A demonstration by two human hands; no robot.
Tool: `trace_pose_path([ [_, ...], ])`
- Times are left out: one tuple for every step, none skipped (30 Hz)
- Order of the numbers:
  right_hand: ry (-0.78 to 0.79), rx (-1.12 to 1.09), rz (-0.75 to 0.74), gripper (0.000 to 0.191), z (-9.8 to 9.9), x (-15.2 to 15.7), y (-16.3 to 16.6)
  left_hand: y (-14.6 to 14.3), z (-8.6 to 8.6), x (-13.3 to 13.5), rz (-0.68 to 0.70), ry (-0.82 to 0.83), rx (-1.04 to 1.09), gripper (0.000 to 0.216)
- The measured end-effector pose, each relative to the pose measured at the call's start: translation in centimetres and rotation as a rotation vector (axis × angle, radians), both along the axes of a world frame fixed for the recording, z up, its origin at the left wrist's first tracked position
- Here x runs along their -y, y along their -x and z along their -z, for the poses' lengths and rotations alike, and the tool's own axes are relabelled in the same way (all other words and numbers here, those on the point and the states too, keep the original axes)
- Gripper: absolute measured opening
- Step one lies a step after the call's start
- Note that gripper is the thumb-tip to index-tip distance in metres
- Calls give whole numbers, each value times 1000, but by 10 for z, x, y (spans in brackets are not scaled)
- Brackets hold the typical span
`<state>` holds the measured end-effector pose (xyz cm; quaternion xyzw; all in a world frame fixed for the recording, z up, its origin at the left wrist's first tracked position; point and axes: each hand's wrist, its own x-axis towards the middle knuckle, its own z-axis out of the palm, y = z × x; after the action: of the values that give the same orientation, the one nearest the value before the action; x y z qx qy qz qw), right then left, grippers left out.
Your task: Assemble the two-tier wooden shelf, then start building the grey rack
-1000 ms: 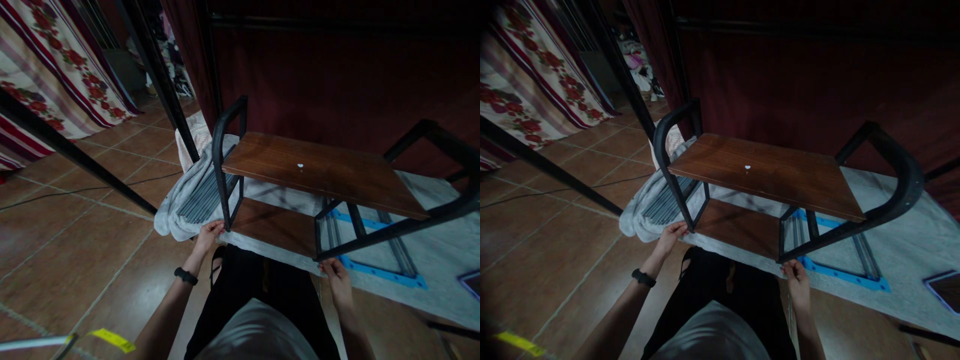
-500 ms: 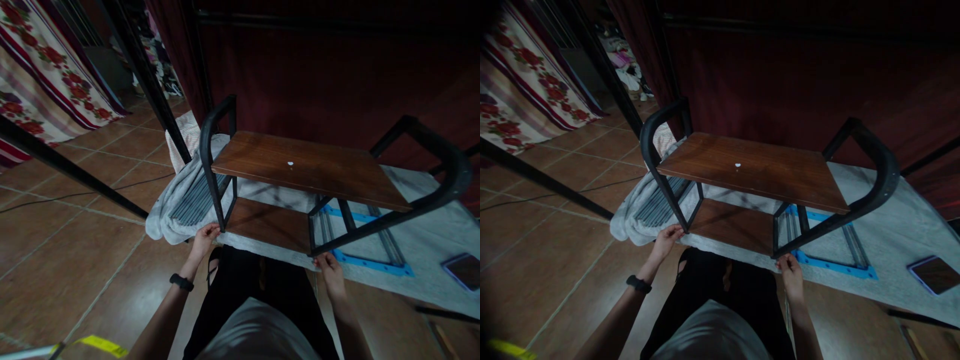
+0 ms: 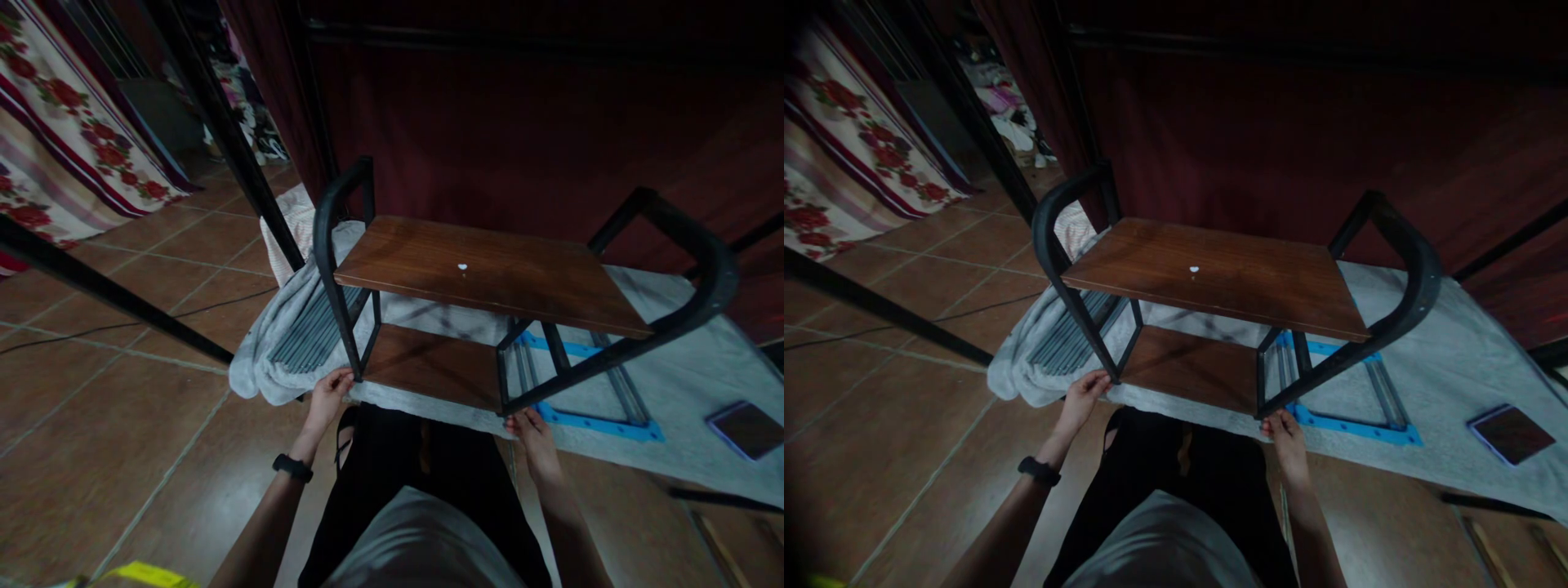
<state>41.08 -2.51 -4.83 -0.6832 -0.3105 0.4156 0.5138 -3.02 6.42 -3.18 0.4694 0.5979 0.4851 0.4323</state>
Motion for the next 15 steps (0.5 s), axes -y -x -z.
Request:
trace_pose_path([
  [-8, 6, -2, 38, -1, 1, 1, 0, -2, 0, 1, 7, 4, 44],
  [-21, 19, -5, 38, -3, 1, 2, 0, -4, -1, 0, 19, 13, 45],
  [-36, 37, -10, 38, -4, 3, 3, 0, -6, -2, 1, 35, 27, 46],
  [-49, 57, -15, 38, -6, 4, 3, 1, -7, -4, 4, 56, 46, 48],
  [-60, 76, -24, 39, -7, 5, 4, 1, -9, -5, 11, 79, 67, 50],
  [-67, 95, -39, 41, -9, 6, 4, 2, -11, -7, 23, 104, 87, 52],
  [-69, 114, -56, 42, -10, 7, 3, 3, -12, -8, 37, 126, 104, 54],
  [-68, 130, -73, 43, -11, 8, 3, 3, -14, -10, 56, 145, 116, 54],
  [-67, 143, -86, 44, -11, 9, 3, 4, -15, -11, 71, 155, 123, 54],
  [-66, 153, -92, 46, -11, 9, 2, 4, -16, -11, 84, 158, 126, 53],
  [-65, 160, -92, 47, -12, 9, 2, 4, -17, -12, 93, 154, 126, 52],
  [-63, 162, -86, 48, -12, 8, 2, 4, -18, -12, 99, 146, 124, 51],
  [-60, 160, -80, 48, -12, 8, 2, 3, -18, -12, 103, 136, 120, 50],
  [-56, 158, -76, 49, -12, 8, 2, 3, -17, -11, 102, 121, 112, 49],
  [-52, 156, -71, 49, -12, 8, 2, 2, -16, -10, 101, 104, 100, 49],
])
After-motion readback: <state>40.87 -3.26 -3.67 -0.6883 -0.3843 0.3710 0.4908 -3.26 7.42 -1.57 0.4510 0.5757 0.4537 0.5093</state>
